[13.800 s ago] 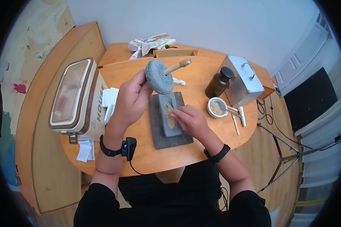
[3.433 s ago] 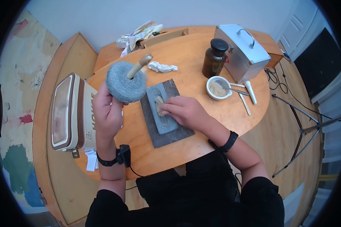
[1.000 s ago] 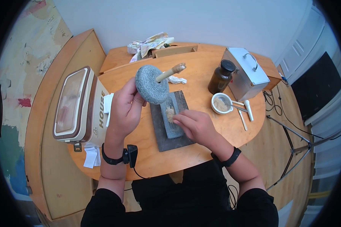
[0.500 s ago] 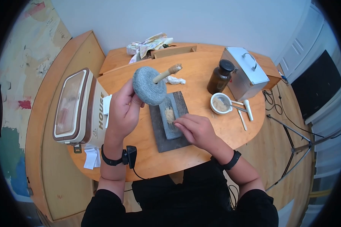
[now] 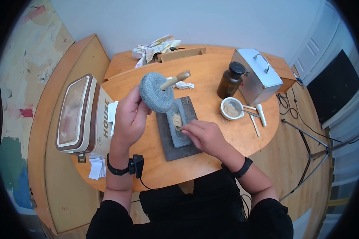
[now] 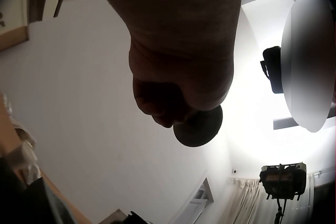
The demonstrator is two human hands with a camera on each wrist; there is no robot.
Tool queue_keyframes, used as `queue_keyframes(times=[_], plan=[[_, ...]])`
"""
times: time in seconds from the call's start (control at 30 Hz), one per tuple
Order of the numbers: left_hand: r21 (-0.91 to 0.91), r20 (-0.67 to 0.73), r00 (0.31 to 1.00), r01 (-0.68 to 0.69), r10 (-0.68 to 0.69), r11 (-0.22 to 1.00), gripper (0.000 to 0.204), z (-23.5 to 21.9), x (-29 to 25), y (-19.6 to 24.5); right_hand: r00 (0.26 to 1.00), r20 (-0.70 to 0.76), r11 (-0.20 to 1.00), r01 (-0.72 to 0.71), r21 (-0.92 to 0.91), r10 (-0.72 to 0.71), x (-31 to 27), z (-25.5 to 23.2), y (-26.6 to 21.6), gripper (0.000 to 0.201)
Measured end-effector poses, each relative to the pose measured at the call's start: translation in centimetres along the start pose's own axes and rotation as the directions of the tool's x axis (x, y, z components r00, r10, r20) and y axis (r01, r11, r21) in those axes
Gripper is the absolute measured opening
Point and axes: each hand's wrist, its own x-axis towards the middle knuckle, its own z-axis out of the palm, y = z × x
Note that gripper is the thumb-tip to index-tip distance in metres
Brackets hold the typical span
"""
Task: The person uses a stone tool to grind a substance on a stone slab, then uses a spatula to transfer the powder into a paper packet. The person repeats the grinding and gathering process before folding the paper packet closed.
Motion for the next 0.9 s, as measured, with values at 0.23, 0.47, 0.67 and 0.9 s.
queue_keyframes(times=[0.23,0.47,0.67,0.9], plan=[[0.025,-0.003,1.000,-0.014,0.014,1.000,0.004,0.1,0.1,-0.3,0.999,0.038,0.999,-0.039,0.017,0.039,-0.5,-0.3,0.4,0.006],[0.018,0.001,1.000,0.012,-0.012,1.000,0.004,0.3,0.1,-0.1,0.985,-0.082,0.977,-0.140,0.158,0.154,-1.7,-1.7,0.3,0.011],[0.034,0.006,1.000,0.020,-0.020,0.999,0.005,0.8,0.1,-0.6,0.920,-0.211,0.925,-0.271,0.266,0.331,-5.7,-2.8,1.8,0.013],[0.064,0.030,0.999,0.016,-0.018,0.998,0.009,2.0,0.2,-1.5,0.637,-0.251,0.651,-0.531,0.542,0.728,-11.0,-2.4,7.2,0.019]])
